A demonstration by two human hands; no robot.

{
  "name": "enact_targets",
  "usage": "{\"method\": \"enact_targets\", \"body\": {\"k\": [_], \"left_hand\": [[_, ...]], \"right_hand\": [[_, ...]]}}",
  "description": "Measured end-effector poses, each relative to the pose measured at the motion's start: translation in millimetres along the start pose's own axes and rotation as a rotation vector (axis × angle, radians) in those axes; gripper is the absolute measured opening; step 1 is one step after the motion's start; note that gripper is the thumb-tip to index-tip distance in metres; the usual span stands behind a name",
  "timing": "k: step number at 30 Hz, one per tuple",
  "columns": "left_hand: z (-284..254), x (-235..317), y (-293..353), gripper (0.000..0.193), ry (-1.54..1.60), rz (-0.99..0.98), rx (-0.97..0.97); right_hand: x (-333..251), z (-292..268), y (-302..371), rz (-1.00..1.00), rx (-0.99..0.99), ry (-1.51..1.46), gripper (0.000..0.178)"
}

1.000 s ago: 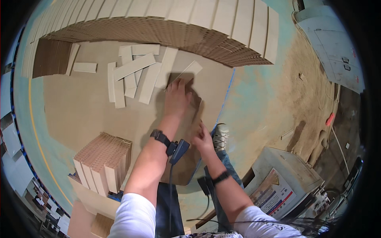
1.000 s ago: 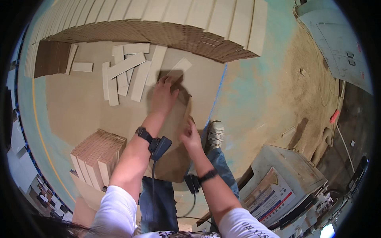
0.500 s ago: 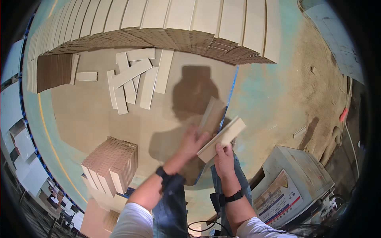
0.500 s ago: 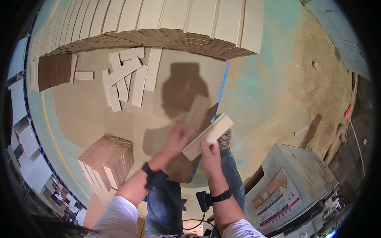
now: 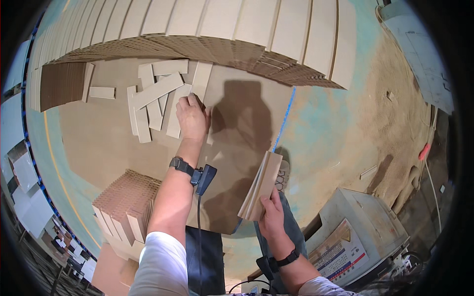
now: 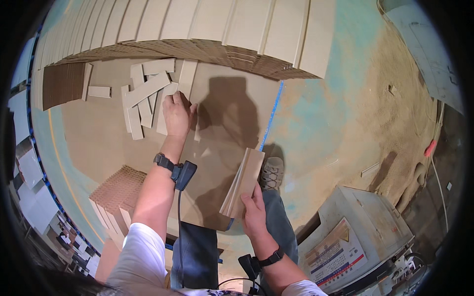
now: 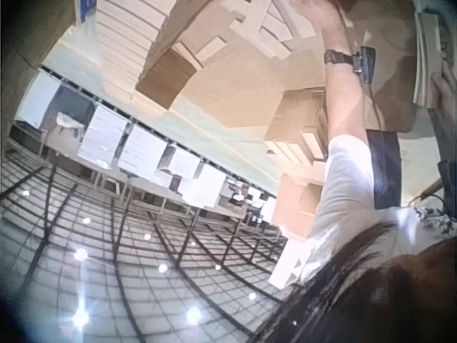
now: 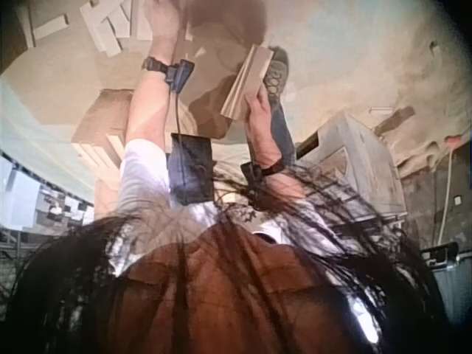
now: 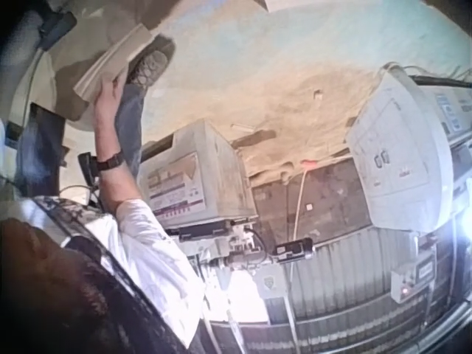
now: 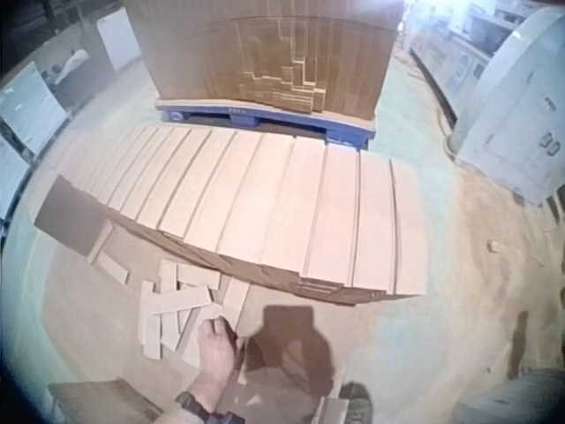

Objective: Sorting wood panels and feeding them into an industrial woodworking machine.

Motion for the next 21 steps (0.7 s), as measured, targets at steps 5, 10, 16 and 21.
{"method": "enact_targets", "body": {"k": [5,10,16,21], "left_hand": [[31,7,45,0.049,0.219,-0.214,-0.089],[11,14,119,0.047,0.316,-0.226,-0.176],[-38,63,184,0.029,1.006,-0.576,-0.438],[-70,59,206,0.04,1.093,-0.583,-0.525]], "right_hand": [[-1,-10,-5,0.013,-0.061,-0.061,0.046],[-1,-5,-9,0.019,-0.08,0.027,0.043],[5,3,-3,-0.067,-0.106,0.141,0.041],[23,7,-2,-0.039,-0.173,0.135,0.046]]}}
Point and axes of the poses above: each hand's wrist, its own y-axis away from the middle knuckle, its own z-axis out of the palm, x = y × z, the point moved 2 cm from there along -y, towards the middle knuckle, and after that the axes turned 3 degrees about y, right-handed, at the moved point
